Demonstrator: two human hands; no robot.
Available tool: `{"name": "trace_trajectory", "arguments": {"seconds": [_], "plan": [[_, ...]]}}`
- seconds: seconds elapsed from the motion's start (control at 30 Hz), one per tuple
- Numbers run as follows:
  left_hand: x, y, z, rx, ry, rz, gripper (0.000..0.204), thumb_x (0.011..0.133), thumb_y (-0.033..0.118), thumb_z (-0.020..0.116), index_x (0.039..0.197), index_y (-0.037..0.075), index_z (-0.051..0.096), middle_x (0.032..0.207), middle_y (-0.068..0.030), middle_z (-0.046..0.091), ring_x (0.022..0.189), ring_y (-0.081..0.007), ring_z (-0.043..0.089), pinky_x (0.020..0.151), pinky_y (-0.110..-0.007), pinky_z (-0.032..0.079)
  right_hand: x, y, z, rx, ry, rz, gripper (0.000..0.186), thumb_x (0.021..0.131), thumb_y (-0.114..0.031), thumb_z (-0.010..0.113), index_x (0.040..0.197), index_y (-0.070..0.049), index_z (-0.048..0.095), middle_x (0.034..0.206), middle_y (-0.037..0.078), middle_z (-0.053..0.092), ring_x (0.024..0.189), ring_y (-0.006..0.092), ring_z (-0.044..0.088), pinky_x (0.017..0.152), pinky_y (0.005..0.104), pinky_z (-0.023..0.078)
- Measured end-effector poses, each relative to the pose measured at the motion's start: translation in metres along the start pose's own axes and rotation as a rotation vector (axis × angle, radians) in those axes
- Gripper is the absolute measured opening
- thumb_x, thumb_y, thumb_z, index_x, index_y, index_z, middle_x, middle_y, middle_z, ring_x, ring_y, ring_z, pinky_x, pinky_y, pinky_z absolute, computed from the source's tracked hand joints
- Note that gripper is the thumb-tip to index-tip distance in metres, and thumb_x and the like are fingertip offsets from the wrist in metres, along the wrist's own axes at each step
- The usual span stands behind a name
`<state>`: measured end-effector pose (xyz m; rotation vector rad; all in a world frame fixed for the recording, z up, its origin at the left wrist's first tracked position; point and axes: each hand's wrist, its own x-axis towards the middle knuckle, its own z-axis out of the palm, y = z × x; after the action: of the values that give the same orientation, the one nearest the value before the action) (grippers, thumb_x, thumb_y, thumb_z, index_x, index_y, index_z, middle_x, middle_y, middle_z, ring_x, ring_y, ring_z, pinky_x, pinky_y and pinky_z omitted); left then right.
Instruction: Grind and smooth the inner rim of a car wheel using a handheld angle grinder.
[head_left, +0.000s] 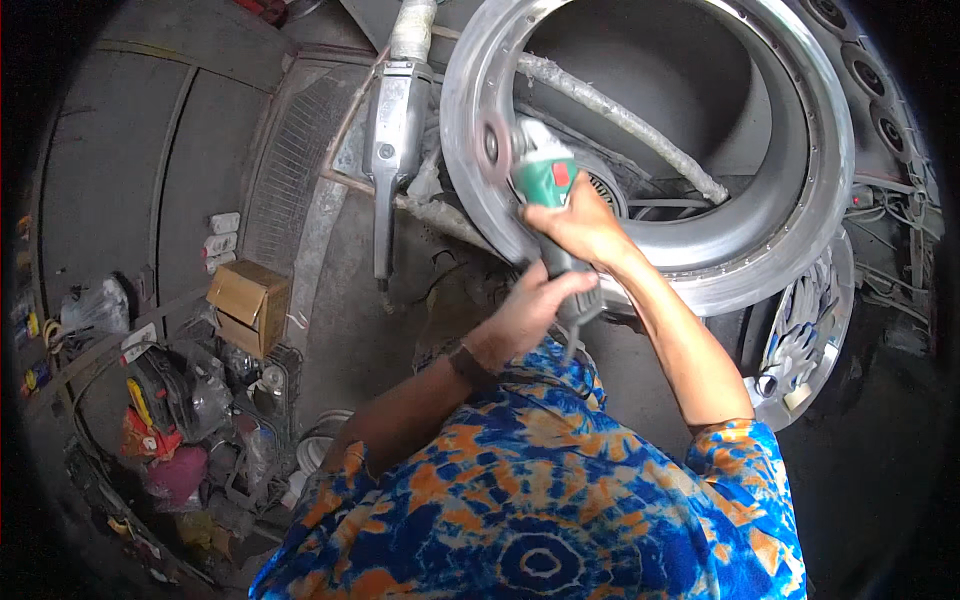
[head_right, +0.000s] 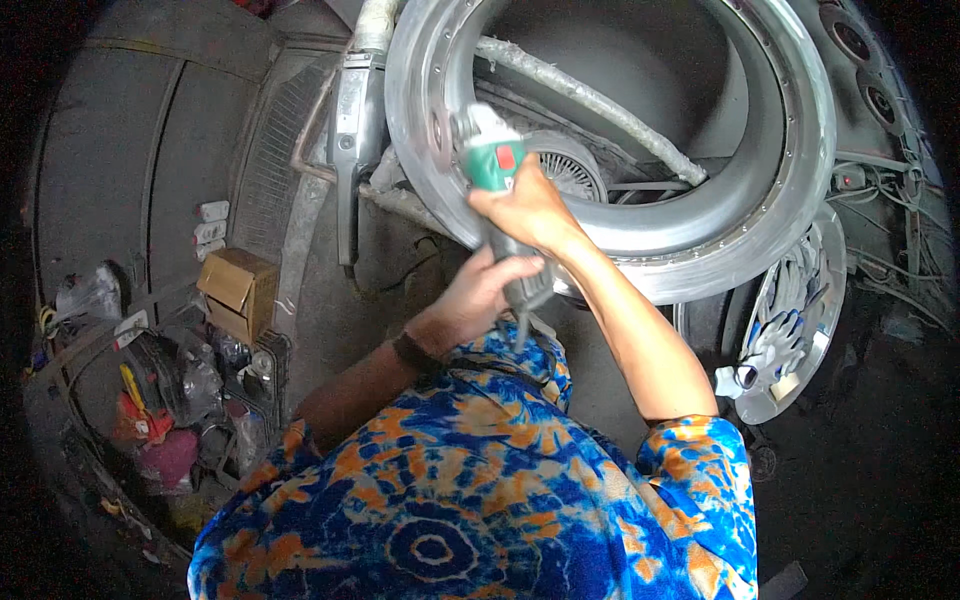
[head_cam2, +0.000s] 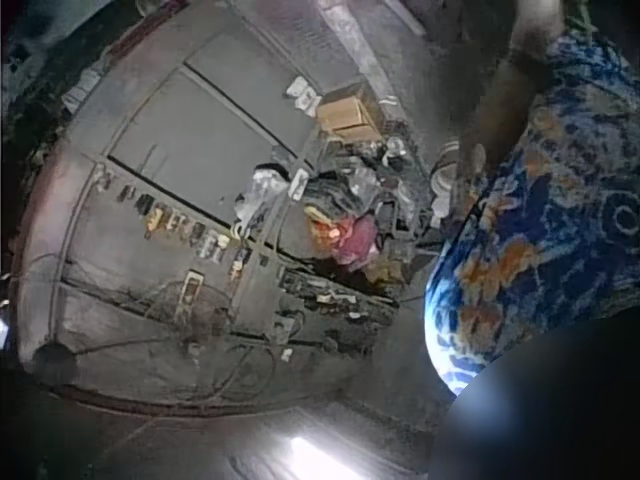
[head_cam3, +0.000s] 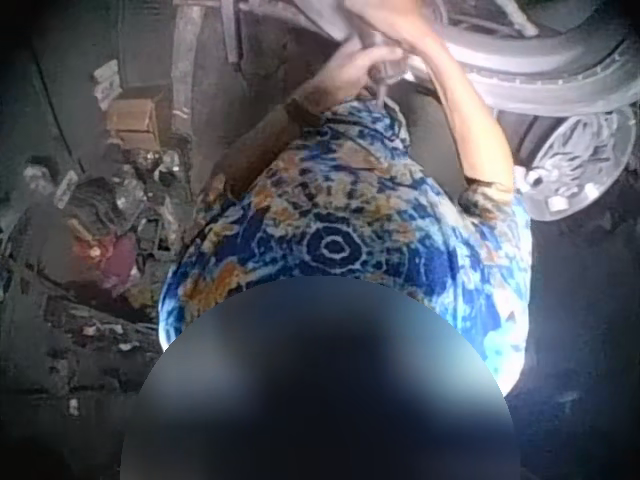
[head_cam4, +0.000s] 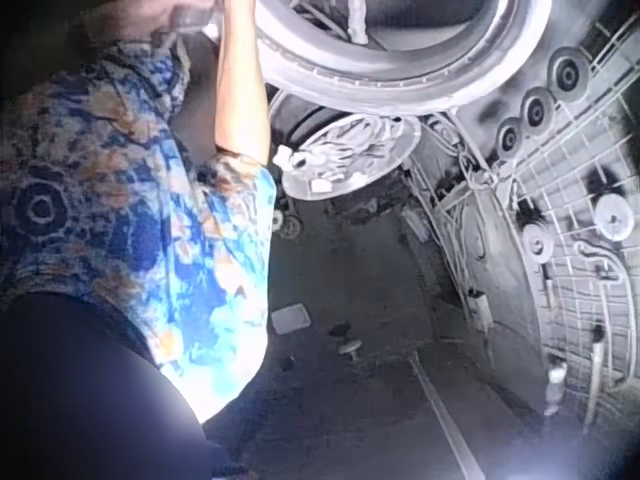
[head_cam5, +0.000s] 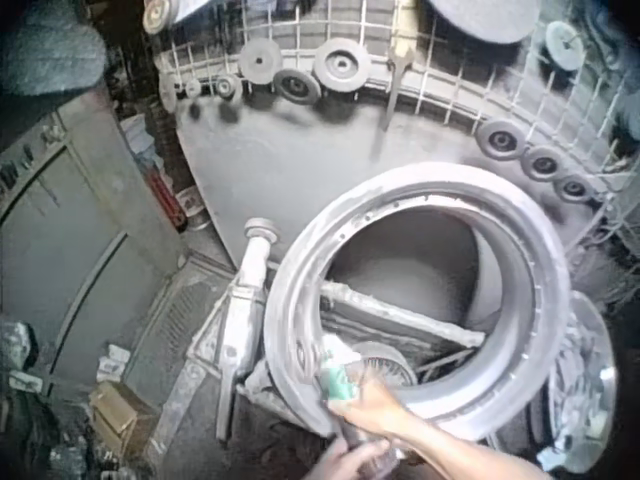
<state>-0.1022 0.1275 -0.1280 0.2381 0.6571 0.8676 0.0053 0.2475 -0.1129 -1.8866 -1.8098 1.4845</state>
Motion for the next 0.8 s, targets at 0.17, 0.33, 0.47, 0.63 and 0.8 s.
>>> {"name": "trace_trajectory", "arguments": {"seconds": [0.17,0.33,0.47,0.63,0.8], "plan": [[0.001,-0.035,0.024,-0.369,-0.070,-0.383,0.029,0.101,0.018,0.068,0.128,0.012,0.063,0.116,-0.0020,0.071,0.106,-0.0186,0.069,0.098,-0.047,0.053,-0.034,0.019,-0.019,-0.234,-0.133,0.108,0.094,0.075,-0.035,0.080,0.140,0.020,0.038,0.119,0.034,0.067,0.117,0.0395,0.068,0.101,0.0398,0.052],[0.014,-0.039,0.035,-0.469,-0.147,-0.451,0.029,0.101,0.018,0.069,0.128,0.013,0.063,0.117,-0.0018,0.071,0.109,-0.0176,0.068,0.097,-0.048,0.053,-0.032,0.011,-0.036,-0.440,-0.247,0.146,0.098,0.075,-0.038,0.079,0.141,0.021,0.038,0.122,0.038,0.064,0.118,0.0435,0.067,0.102,0.0415,0.053],[0.007,-0.014,0.032,-0.305,-0.005,-0.294,0.033,0.099,0.016,0.070,0.131,0.009,0.061,0.121,-0.0044,0.069,0.109,-0.0166,0.068,0.098,-0.042,0.056,-0.020,-0.014,-0.034,-0.278,-0.215,0.141,0.094,0.075,-0.039,0.079,0.140,0.017,0.042,0.125,0.034,0.065,0.124,0.0398,0.064,0.106,0.0387,0.049],[-0.003,0.048,0.021,0.184,0.060,-0.001,0.032,0.098,0.018,0.066,0.125,0.003,0.061,0.105,-0.0023,0.065,0.098,-0.0130,0.065,0.088,-0.031,0.053,-0.004,-0.044,-0.019,0.303,-0.003,-0.106,0.046,0.084,-0.021,0.076,0.123,0.001,0.066,0.108,0.011,0.071,0.099,0.0197,0.065,0.091,0.0343,0.052],[-0.004,0.085,0.018,0.371,0.052,0.055,0.033,0.096,0.019,0.065,0.124,0.003,0.061,0.104,-0.0020,0.065,0.096,-0.0125,0.063,0.087,-0.029,0.050,0.007,-0.056,-0.017,0.508,0.031,-0.153,0.033,0.088,-0.019,0.075,0.114,0.000,0.068,0.100,0.005,0.071,0.091,0.0142,0.064,0.084,0.0316,0.052]]}}
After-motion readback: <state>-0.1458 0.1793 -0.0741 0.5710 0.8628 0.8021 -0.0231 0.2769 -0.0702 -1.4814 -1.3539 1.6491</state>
